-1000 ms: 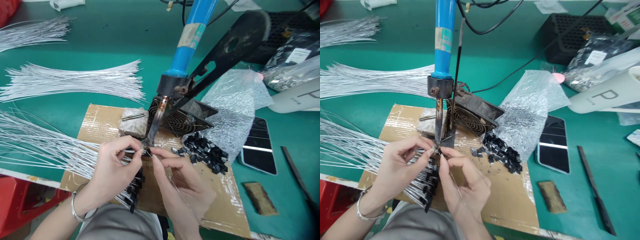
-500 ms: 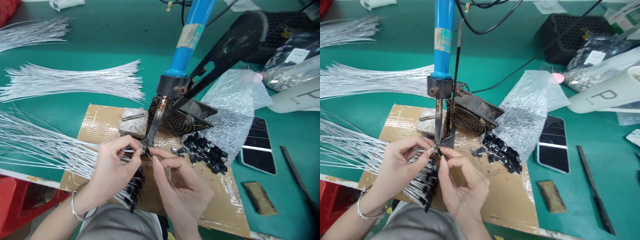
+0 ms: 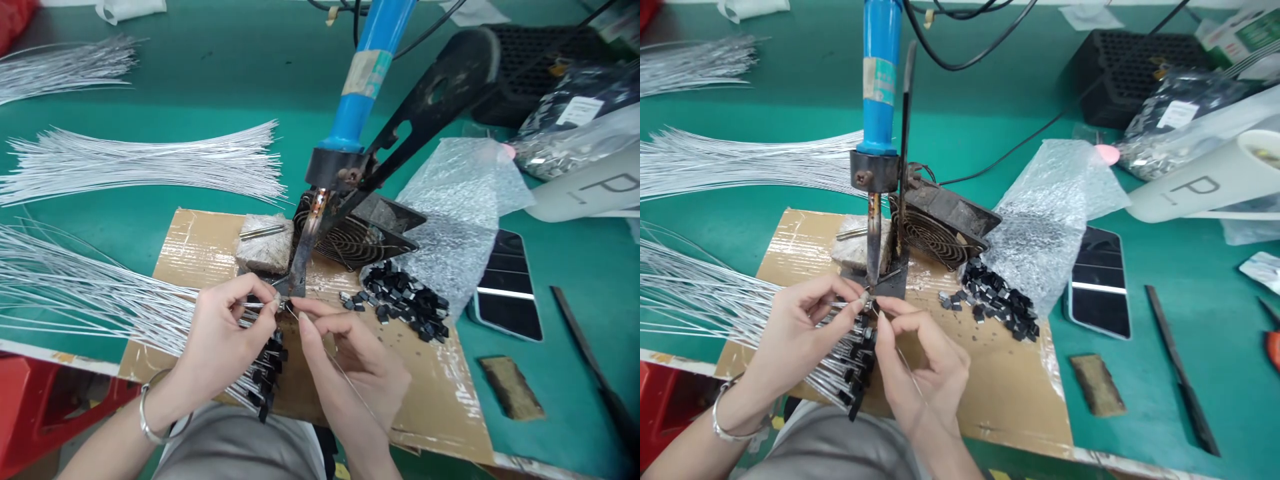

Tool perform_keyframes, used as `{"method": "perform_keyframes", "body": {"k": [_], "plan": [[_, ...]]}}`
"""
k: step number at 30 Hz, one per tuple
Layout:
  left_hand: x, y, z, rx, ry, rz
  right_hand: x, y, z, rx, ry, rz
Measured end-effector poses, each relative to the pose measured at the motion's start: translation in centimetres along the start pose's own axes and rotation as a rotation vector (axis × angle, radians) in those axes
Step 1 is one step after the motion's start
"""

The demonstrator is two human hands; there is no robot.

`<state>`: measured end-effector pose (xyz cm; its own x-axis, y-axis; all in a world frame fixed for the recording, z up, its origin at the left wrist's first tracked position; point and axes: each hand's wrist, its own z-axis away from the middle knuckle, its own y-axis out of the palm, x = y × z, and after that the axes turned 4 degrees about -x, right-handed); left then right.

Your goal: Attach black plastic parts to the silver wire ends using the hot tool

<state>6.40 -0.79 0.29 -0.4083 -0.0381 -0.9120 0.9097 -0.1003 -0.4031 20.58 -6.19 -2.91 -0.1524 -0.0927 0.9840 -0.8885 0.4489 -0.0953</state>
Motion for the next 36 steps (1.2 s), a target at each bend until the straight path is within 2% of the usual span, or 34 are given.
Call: {"method": "perform_keyframes", "body": {"k": [18,36], "plan": [[-0.79,0.36,-0.52,-0.049,0.137,-0.026,0.26,0.47,-0.47,-0.059,-0.032,0.007],[-0.8,0.24,-0.42,-0.045,0.16,-0.007,0.28,0.39,-0.24,-0.081,-0.034,0.003]]}}
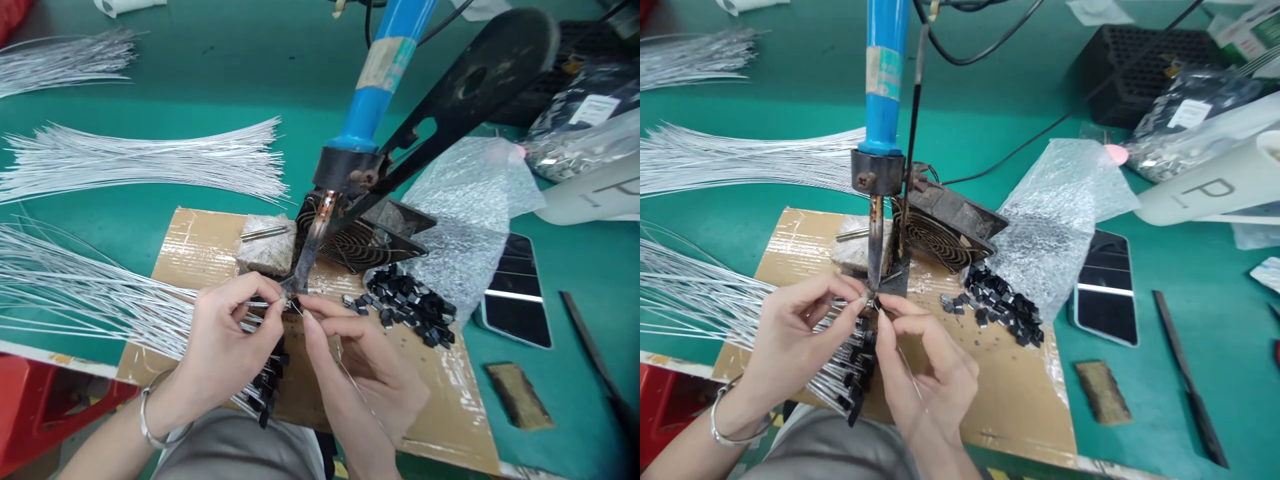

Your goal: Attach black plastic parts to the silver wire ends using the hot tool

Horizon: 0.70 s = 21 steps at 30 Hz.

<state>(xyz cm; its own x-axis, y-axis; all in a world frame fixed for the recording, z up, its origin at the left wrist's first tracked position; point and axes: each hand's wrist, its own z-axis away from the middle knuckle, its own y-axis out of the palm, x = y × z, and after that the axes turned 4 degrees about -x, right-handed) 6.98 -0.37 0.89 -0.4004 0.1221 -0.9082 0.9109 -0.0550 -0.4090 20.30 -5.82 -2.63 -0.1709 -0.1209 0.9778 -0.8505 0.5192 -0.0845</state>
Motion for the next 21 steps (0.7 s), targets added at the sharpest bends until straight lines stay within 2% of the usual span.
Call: {"method": "perform_keyframes", "body": {"k": [8,21], "plan": [[-0.02,0.02,-0.07,0.002,-0.011,-0.001,0.03,0.11,-0.01,0.007,-0.008,-0.007],[0.18,0.08,0.01,0.009,-0.106,-0.016,-0.02,-0.05,0.14,0.047,0.0,0.02]]}}
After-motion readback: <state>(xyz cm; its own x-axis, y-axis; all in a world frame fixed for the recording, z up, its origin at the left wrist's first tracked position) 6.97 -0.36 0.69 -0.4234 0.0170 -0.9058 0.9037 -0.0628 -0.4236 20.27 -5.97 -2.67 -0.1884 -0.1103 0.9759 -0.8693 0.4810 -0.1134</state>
